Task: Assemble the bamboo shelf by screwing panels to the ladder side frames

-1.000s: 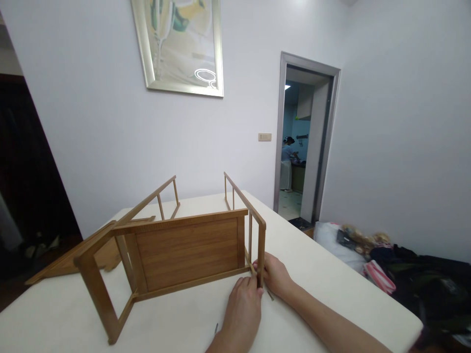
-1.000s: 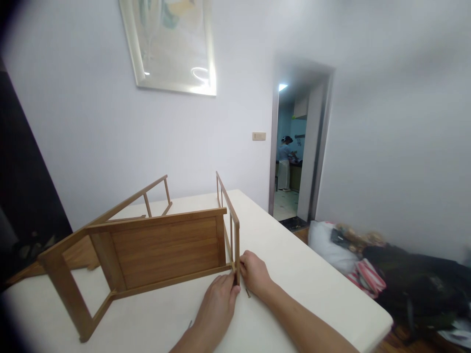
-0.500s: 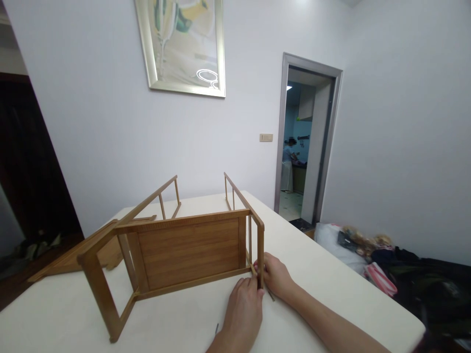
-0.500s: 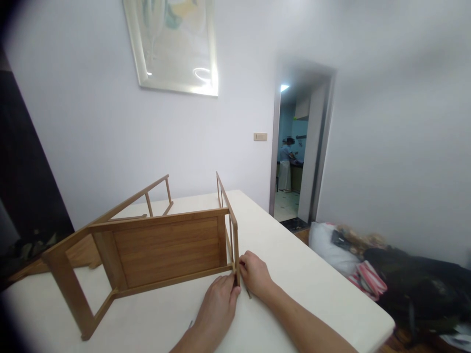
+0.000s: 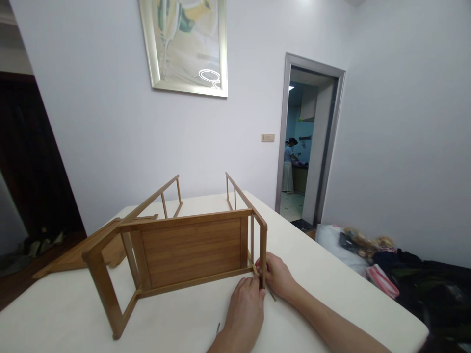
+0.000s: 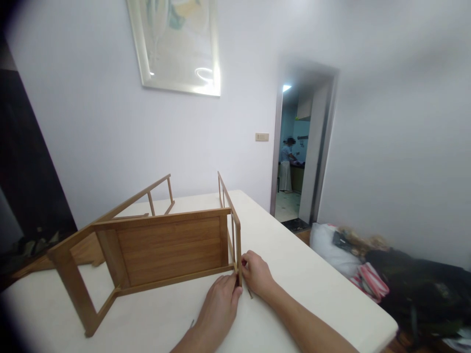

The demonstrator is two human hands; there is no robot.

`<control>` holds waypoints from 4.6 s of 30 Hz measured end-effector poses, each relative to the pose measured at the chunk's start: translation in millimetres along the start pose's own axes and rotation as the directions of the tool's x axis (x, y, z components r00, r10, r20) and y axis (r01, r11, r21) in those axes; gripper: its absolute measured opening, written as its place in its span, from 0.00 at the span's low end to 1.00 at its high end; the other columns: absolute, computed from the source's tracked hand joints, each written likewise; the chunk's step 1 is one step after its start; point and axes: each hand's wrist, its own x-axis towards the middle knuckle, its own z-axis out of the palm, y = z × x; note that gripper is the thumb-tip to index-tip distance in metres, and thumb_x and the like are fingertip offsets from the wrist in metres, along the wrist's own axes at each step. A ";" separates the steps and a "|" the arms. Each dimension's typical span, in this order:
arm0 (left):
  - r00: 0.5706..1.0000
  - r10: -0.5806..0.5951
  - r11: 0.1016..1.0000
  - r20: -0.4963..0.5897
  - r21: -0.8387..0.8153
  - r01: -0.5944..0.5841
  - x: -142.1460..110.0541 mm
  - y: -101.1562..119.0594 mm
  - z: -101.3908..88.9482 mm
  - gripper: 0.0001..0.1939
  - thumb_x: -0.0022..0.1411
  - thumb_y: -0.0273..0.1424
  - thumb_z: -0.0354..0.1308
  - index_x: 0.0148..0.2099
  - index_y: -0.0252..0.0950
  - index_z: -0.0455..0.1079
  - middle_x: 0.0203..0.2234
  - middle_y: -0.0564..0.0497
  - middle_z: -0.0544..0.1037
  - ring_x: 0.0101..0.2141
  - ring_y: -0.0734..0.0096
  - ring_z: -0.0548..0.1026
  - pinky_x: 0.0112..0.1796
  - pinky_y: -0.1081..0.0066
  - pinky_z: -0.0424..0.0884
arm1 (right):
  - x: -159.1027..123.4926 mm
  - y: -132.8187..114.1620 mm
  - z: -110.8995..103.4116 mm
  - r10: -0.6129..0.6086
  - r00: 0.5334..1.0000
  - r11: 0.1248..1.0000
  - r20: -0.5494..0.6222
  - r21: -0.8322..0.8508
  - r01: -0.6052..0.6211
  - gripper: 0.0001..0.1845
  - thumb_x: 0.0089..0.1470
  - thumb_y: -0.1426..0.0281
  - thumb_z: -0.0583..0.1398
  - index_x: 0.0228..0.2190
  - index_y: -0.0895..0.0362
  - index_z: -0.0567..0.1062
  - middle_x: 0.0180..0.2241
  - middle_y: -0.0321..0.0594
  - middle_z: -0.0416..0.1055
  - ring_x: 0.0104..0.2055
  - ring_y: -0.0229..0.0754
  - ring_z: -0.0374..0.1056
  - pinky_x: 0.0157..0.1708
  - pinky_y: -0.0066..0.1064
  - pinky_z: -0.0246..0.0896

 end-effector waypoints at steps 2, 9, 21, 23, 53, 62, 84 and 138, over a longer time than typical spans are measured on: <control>1.000 0.005 1.000 -0.005 0.002 -0.005 -0.8 0.5 -0.4 0.18 0.65 0.24 0.46 0.52 0.32 0.72 0.46 0.42 0.78 0.48 0.59 0.72 0.52 0.64 0.62 | -0.8 -1.1 0.0 0.005 1.000 1.000 0.007 -0.006 -0.005 0.06 0.51 0.74 0.58 0.31 0.55 0.76 0.35 0.38 0.74 0.37 0.41 0.68 0.35 0.28 0.56; 1.000 0.005 1.000 -0.010 -0.001 -0.005 -1.0 -0.1 0.3 0.19 0.65 0.24 0.45 0.53 0.32 0.72 0.45 0.42 0.78 0.48 0.58 0.72 0.52 0.63 0.62 | -0.3 -2.4 0.8 0.013 1.000 1.000 0.000 -0.008 -0.013 0.06 0.51 0.74 0.58 0.31 0.55 0.75 0.35 0.38 0.73 0.37 0.40 0.67 0.35 0.28 0.55; 1.000 -0.004 1.000 0.002 -0.012 0.004 1.0 -2.6 2.0 0.18 0.65 0.25 0.45 0.52 0.32 0.72 0.46 0.42 0.78 0.48 0.58 0.72 0.52 0.64 0.62 | -3.1 -3.6 0.5 -0.026 1.000 1.000 0.011 -0.016 0.026 0.06 0.54 0.74 0.56 0.31 0.55 0.75 0.35 0.39 0.73 0.37 0.40 0.68 0.35 0.28 0.57; 1.000 0.001 1.000 0.006 -0.010 0.000 0.9 -2.3 1.4 0.18 0.65 0.25 0.45 0.52 0.32 0.72 0.47 0.42 0.77 0.49 0.59 0.71 0.52 0.65 0.62 | -2.7 -3.9 0.1 -0.026 1.000 0.999 0.008 -0.018 0.026 0.06 0.53 0.74 0.57 0.30 0.56 0.75 0.35 0.39 0.73 0.37 0.41 0.68 0.35 0.28 0.57; 0.999 0.044 0.999 0.007 -0.020 -0.044 2.8 -4.9 -0.7 0.17 0.65 0.26 0.47 0.52 0.33 0.72 0.44 0.43 0.79 0.46 0.58 0.73 0.50 0.63 0.64 | -5.3 -6.6 -7.5 0.010 1.000 0.997 0.019 -0.075 -0.008 0.09 0.51 0.74 0.59 0.35 0.56 0.77 0.36 0.40 0.74 0.38 0.41 0.67 0.37 0.29 0.56; 0.996 0.085 0.996 -0.010 0.000 -0.085 1.7 -6.2 -0.7 0.15 0.65 0.27 0.47 0.49 0.34 0.72 0.43 0.43 0.79 0.45 0.58 0.74 0.48 0.62 0.66 | -4.8 -3.5 -9.7 -0.012 0.998 0.996 0.054 -0.088 0.016 0.09 0.53 0.75 0.57 0.34 0.57 0.77 0.37 0.39 0.72 0.38 0.39 0.66 0.37 0.27 0.56; 0.992 0.107 0.984 0.070 -0.152 -0.095 11.2 -10.8 -18.4 0.09 0.62 0.32 0.53 0.36 0.36 0.74 0.32 0.47 0.81 0.34 0.63 0.76 0.37 0.69 0.66 | -83.1 -38.0 -28.7 0.033 0.986 0.966 0.162 -0.258 0.010 0.14 0.53 0.82 0.52 0.34 0.62 0.77 0.36 0.52 0.73 0.40 0.48 0.68 0.39 0.34 0.57; 0.914 0.318 0.930 -0.254 0.270 -0.248 -1.1 12.6 -58.9 0.16 0.62 0.27 0.53 0.51 0.37 0.73 0.43 0.45 0.80 0.46 0.58 0.76 0.49 0.58 0.72 | -57.9 -31.3 -28.2 -0.099 0.992 0.868 -0.083 0.479 0.127 0.17 0.59 0.53 0.52 0.39 0.53 0.68 0.33 0.43 0.77 0.35 0.46 0.74 0.38 0.35 0.68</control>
